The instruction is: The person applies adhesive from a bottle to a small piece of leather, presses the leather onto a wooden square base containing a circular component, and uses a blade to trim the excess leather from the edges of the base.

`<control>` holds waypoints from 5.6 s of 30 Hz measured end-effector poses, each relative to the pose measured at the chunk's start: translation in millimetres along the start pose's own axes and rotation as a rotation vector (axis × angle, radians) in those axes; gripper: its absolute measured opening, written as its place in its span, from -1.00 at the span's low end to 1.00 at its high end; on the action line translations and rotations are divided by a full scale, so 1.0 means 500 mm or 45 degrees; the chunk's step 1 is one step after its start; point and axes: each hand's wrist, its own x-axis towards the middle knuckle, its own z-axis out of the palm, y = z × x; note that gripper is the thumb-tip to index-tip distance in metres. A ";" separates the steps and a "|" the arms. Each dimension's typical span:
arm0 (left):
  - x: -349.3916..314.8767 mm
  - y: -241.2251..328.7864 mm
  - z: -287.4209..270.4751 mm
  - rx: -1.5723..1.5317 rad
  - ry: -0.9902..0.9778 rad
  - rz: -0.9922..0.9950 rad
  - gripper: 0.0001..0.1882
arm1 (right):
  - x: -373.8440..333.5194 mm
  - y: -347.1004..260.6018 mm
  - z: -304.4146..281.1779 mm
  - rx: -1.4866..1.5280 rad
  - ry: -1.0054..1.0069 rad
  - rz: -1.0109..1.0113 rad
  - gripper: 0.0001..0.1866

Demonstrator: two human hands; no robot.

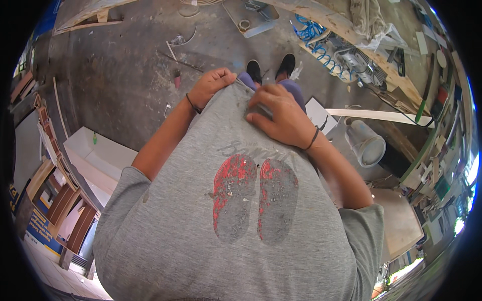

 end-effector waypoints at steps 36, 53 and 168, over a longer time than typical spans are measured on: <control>-0.045 0.016 -0.022 0.082 0.143 -0.031 -0.77 | 0.016 -0.018 -0.002 0.064 -0.227 0.089 -0.72; -0.040 -0.006 -0.027 0.010 0.116 -0.065 -0.76 | 0.010 -0.023 -0.013 0.048 -0.279 -0.077 -0.88; 0.586 0.334 0.245 1.325 0.828 1.391 -0.62 | 0.464 0.347 -0.474 -1.308 0.187 -0.211 -0.48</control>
